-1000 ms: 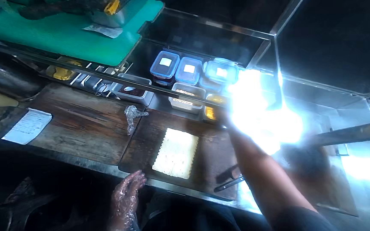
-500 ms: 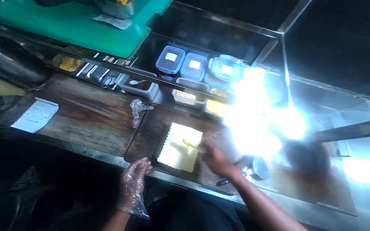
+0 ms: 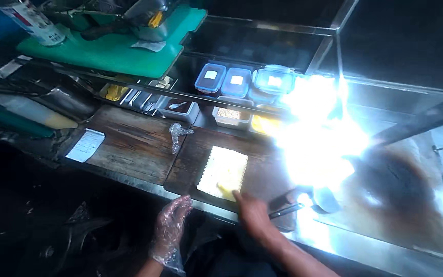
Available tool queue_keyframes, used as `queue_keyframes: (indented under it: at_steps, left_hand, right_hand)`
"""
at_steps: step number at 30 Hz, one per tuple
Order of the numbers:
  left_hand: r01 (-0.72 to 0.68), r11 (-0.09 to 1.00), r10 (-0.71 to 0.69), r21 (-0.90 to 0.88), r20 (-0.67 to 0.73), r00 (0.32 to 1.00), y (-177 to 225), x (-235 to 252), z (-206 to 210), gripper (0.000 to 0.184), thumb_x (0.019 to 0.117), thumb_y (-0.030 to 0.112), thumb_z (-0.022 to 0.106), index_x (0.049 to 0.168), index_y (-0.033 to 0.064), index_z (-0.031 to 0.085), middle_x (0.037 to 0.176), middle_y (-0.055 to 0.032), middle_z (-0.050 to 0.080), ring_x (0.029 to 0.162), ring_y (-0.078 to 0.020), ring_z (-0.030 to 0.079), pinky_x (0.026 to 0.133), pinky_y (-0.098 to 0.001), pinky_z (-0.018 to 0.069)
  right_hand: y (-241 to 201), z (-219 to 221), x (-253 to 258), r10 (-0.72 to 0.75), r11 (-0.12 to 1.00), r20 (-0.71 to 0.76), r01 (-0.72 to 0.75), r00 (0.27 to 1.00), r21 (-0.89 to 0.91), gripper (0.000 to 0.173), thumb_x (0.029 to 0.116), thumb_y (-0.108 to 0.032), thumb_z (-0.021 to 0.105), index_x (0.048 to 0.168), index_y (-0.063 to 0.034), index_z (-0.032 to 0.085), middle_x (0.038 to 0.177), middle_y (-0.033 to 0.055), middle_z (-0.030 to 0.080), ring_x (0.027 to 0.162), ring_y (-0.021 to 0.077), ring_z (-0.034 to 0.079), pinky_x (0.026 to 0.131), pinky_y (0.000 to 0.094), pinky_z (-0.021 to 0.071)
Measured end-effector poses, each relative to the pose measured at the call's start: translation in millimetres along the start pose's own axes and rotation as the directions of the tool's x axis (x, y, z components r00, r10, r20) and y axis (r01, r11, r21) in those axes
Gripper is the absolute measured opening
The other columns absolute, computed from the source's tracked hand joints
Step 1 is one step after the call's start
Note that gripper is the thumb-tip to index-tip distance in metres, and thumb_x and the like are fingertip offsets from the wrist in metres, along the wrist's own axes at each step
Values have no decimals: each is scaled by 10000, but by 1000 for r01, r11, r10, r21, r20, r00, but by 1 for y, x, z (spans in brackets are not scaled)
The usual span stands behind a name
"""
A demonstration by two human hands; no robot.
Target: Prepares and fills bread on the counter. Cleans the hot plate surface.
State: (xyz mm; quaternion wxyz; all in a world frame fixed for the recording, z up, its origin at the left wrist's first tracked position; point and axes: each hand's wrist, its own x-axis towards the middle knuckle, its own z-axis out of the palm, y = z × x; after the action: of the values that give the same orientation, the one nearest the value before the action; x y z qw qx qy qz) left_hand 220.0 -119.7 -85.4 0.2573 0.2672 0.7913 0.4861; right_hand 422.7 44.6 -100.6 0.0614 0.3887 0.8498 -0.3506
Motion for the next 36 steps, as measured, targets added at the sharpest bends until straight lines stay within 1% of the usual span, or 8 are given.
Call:
queue_keyframes:
  at_steps: [5,8,12,16,22,25,30,36]
  left_hand:
    - [35,999,-35,20,3,999,-8,-12,-1,273,996,97,545,1184,-43,685,1018,-118,759,854,-189,756,772,-326,647]
    - [54,996,-58,68,55,997,-14,-16,-2,271,996,117,574,1203,-15,690,1025,-102,759,866,-177,755,780,-319,647]
    - [9,997,-12,78,43,999,-10,-13,-10,266,1001,102,577,1207,-27,687,1064,-115,754,907,-185,754,816,-327,646]
    - [166,986,-166,12,1,986,-19,-8,-7,271,1014,130,568,1209,-23,677,1024,-125,750,864,-203,748,768,-343,637]
    - [12,990,-16,139,31,999,-14,-13,-14,281,1007,143,585,1218,-11,689,1076,-107,751,919,-173,750,840,-334,640]
    - [176,983,-175,61,-16,984,-22,-22,-15,280,1019,120,557,1227,-29,670,1050,-136,742,891,-201,743,795,-350,632]
    - [103,957,-134,269,99,986,-36,-36,-25,287,1020,139,570,1238,-7,686,1106,-136,742,959,-187,743,889,-364,622]
    - [280,946,-288,163,28,957,-48,-43,-29,282,1025,104,556,1249,-40,651,1077,-169,720,912,-216,734,828,-376,624]
  right_hand:
    - [18,-13,20,245,597,145,-268,958,756,265,1008,-111,577,1259,-38,623,877,85,680,687,161,626,619,349,536]
    - [26,-21,27,251,911,-55,-216,966,352,323,1013,-156,552,1318,-179,655,1100,119,724,936,310,716,794,547,585]
    - [17,4,-45,-97,987,-194,69,976,-145,376,913,-78,590,1246,-212,700,1021,163,702,779,363,718,559,525,576]
    - [20,-24,-4,130,991,-170,-121,977,62,384,994,-138,504,1314,-224,697,1088,142,718,855,348,718,706,568,577]
    - [13,-4,-41,-133,982,-158,109,978,-151,351,917,-69,585,1232,-178,697,1043,167,704,797,359,723,575,521,584]
    - [12,-33,-2,102,980,-44,-92,994,178,374,994,-141,520,1331,-187,674,1185,137,712,1012,340,711,850,579,573]
    - [26,-5,10,22,997,-76,-16,997,82,417,988,-136,504,1380,-186,637,1200,178,684,914,375,717,759,583,585]
    - [31,-22,55,146,925,-141,-84,979,371,360,994,-152,581,1345,-154,660,1210,136,707,1054,320,702,917,560,565]
